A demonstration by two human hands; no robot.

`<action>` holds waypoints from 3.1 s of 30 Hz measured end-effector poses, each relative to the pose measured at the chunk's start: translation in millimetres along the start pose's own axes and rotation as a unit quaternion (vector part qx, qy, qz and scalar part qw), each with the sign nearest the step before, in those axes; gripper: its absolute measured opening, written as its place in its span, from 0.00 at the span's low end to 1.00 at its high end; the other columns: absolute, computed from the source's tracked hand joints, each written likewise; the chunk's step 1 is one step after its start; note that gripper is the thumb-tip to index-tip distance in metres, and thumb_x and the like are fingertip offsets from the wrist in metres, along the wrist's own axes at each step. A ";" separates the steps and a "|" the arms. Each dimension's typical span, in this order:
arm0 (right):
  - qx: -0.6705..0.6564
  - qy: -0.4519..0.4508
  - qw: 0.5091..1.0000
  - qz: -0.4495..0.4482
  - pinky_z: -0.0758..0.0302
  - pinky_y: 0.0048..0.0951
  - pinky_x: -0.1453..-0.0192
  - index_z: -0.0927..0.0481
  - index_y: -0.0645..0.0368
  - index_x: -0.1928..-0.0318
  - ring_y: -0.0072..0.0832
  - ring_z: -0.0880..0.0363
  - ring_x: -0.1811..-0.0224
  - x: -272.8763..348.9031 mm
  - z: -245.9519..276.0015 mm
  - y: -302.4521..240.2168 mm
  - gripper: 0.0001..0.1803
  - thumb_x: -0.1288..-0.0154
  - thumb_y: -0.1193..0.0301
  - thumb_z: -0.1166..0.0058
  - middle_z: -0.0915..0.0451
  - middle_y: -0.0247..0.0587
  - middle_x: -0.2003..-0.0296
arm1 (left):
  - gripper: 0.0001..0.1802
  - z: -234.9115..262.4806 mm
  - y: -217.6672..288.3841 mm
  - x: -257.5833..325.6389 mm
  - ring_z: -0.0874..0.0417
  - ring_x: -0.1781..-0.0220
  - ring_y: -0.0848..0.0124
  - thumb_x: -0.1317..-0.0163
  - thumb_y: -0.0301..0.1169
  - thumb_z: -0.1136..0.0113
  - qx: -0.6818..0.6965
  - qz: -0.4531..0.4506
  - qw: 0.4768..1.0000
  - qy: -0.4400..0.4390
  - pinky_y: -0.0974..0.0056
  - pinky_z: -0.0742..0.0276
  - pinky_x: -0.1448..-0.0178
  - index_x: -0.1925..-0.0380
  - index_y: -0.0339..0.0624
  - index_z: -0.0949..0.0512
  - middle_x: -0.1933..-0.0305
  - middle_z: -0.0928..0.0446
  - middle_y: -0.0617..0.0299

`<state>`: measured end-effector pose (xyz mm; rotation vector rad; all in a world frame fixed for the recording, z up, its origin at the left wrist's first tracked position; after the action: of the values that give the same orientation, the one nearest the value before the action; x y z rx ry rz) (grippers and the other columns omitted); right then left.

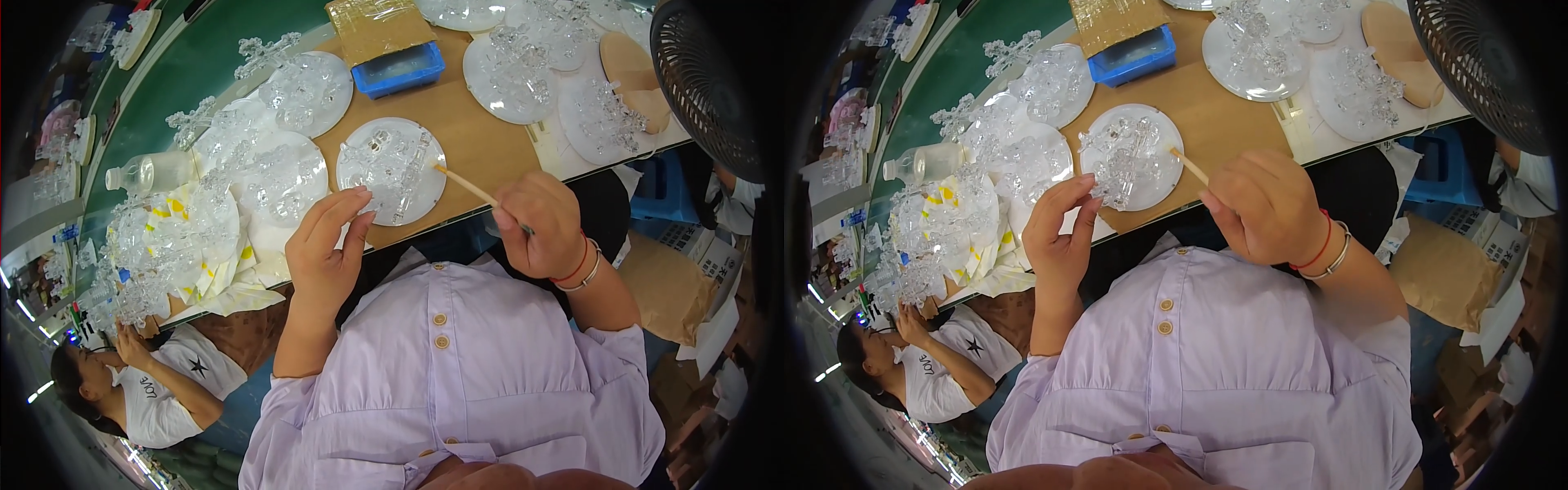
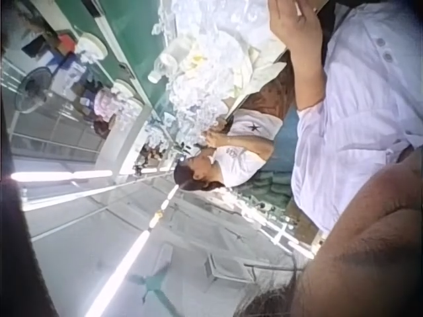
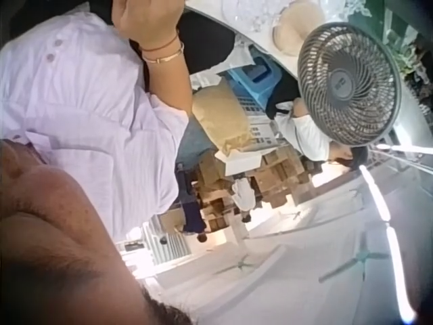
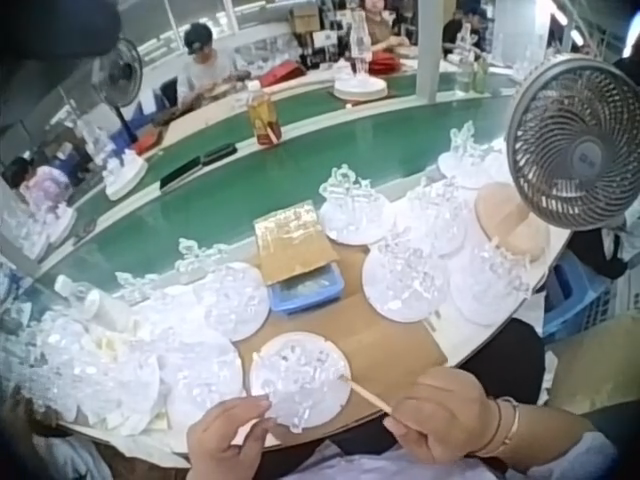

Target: Applying glue to decorative clear components and attaching them to a circular base on an assembly line.

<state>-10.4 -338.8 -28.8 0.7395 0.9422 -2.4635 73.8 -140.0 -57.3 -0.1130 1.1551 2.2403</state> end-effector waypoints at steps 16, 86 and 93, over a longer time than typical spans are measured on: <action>-0.058 0.023 0.998 -0.009 0.34 0.32 0.76 0.29 0.61 0.65 0.35 0.31 0.80 7.5 1.8 -7.4 0.06 0.41 0.81 0.48 0.23 0.43 0.74 | 0.13 -9.1 16.9 4.0 0.15 0.61 0.62 0.50 0.18 0.32 0.014 -0.027 0.999 -0.034 0.66 0.19 0.60 0.63 0.39 0.20 0.62 0.18 0.55; -0.037 0.014 0.999 -0.007 0.34 0.31 0.75 0.29 0.62 0.64 0.35 0.30 0.80 32.6 19.1 -12.9 0.07 0.42 0.80 0.46 0.23 0.44 0.74 | 0.11 -41.7 49.1 -3.8 0.16 0.69 0.64 0.49 0.19 0.32 -0.034 -0.149 0.988 -0.021 0.67 0.20 0.68 0.65 0.39 0.21 0.66 0.18 0.58; -0.031 0.017 0.999 0.024 0.34 0.31 0.75 0.29 0.62 0.65 0.35 0.30 0.80 28.2 17.4 -22.3 0.06 0.42 0.81 0.46 0.24 0.43 0.75 | 0.10 -40.9 49.2 -4.2 0.16 0.69 0.64 0.49 0.20 0.32 -0.037 -0.149 0.988 -0.018 0.67 0.21 0.69 0.66 0.39 0.21 0.67 0.18 0.58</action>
<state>-50.0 -340.4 -23.8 0.7760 0.9954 -2.3761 42.1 -194.6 -46.1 -0.2559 0.9665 2.0102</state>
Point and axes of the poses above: each hand's wrist, its own x-axis away from the middle knuckle, its own z-axis out of the back of the hand, y = z × x, the point moved 8 cm from there along -x, towards the middle knuckle
